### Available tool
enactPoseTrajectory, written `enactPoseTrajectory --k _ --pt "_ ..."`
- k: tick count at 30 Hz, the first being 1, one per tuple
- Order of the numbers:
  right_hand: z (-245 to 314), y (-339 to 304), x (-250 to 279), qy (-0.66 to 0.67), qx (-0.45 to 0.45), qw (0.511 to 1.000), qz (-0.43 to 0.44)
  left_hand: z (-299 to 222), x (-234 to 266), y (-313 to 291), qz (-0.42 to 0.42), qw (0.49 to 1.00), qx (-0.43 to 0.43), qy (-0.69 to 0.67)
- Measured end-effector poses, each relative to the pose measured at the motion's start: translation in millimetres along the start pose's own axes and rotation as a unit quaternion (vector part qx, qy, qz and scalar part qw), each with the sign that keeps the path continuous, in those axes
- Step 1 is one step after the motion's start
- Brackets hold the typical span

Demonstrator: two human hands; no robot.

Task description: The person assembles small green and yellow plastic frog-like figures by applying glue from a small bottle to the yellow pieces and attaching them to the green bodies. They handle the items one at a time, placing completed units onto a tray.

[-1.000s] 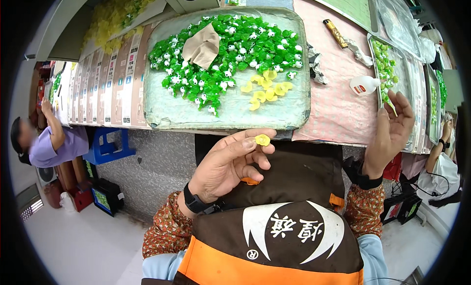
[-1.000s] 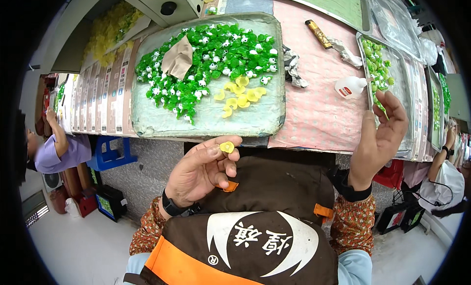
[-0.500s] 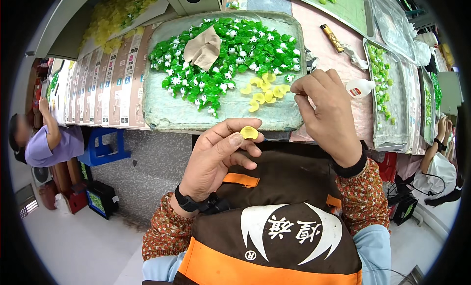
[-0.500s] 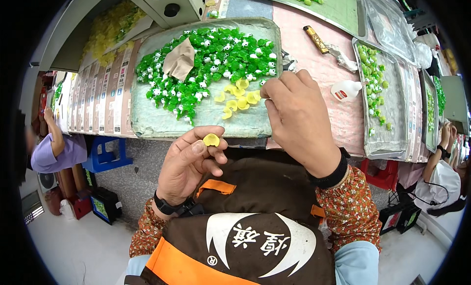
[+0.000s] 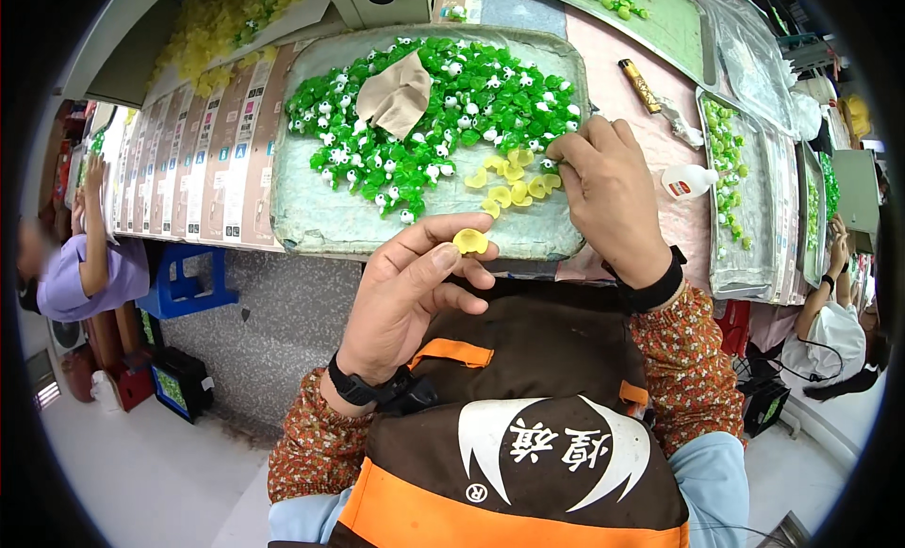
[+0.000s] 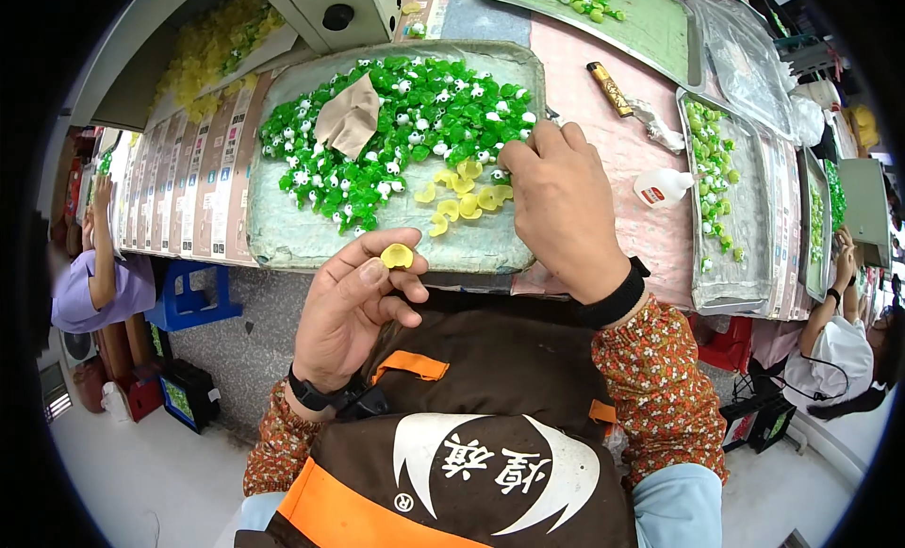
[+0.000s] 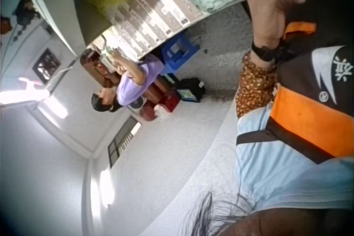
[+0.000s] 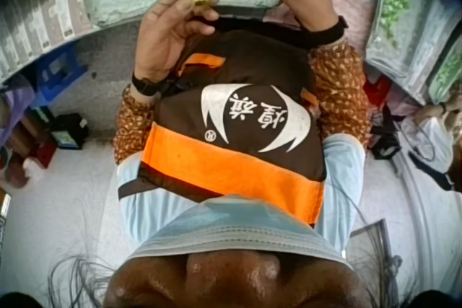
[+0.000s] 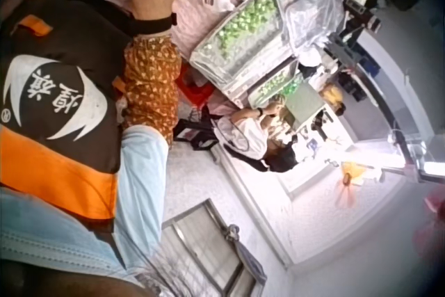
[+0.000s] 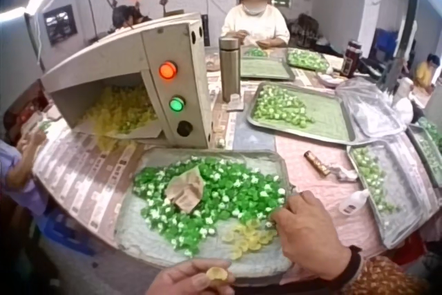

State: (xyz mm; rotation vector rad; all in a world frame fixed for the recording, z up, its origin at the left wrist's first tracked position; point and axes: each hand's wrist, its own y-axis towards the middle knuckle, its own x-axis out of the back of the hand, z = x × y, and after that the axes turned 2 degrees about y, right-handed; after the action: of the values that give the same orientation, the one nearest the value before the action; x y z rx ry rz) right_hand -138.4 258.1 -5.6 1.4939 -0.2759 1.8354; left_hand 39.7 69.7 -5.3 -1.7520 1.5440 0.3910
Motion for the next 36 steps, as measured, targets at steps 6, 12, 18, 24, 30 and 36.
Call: enactPoseTrajectory --k 6,12,18,24,30,36 --pt "5.2 -0.1 6.8 0.031 0.002 1.000 -0.003 4.8 -1.9 3.2 -0.006 1.000 0.003 -0.003" --pt "6.3 1.9 0.6 0.076 0.032 0.997 0.011 8.5 -4.9 4.9 -0.019 1.000 0.002 -0.004" --pt "6.5 1.3 -4.6 0.090 0.043 0.995 0.019 10.5 -7.8 5.1 -0.021 1.000 -0.003 0.000" --pt "8.2 -1.9 -2.8 0.056 0.048 0.997 0.017 15.3 -11.0 5.1 -0.024 1.000 -0.010 -0.001" --pt "10.1 -6.1 -0.2 0.017 0.042 0.999 0.012 20.0 -14.5 4.1 -0.036 0.999 -0.016 -0.012" --pt "7.5 -12.3 5.4 0.020 0.047 0.999 -0.003 25.2 -14.4 4.3 -0.021 1.000 -0.007 -0.019"
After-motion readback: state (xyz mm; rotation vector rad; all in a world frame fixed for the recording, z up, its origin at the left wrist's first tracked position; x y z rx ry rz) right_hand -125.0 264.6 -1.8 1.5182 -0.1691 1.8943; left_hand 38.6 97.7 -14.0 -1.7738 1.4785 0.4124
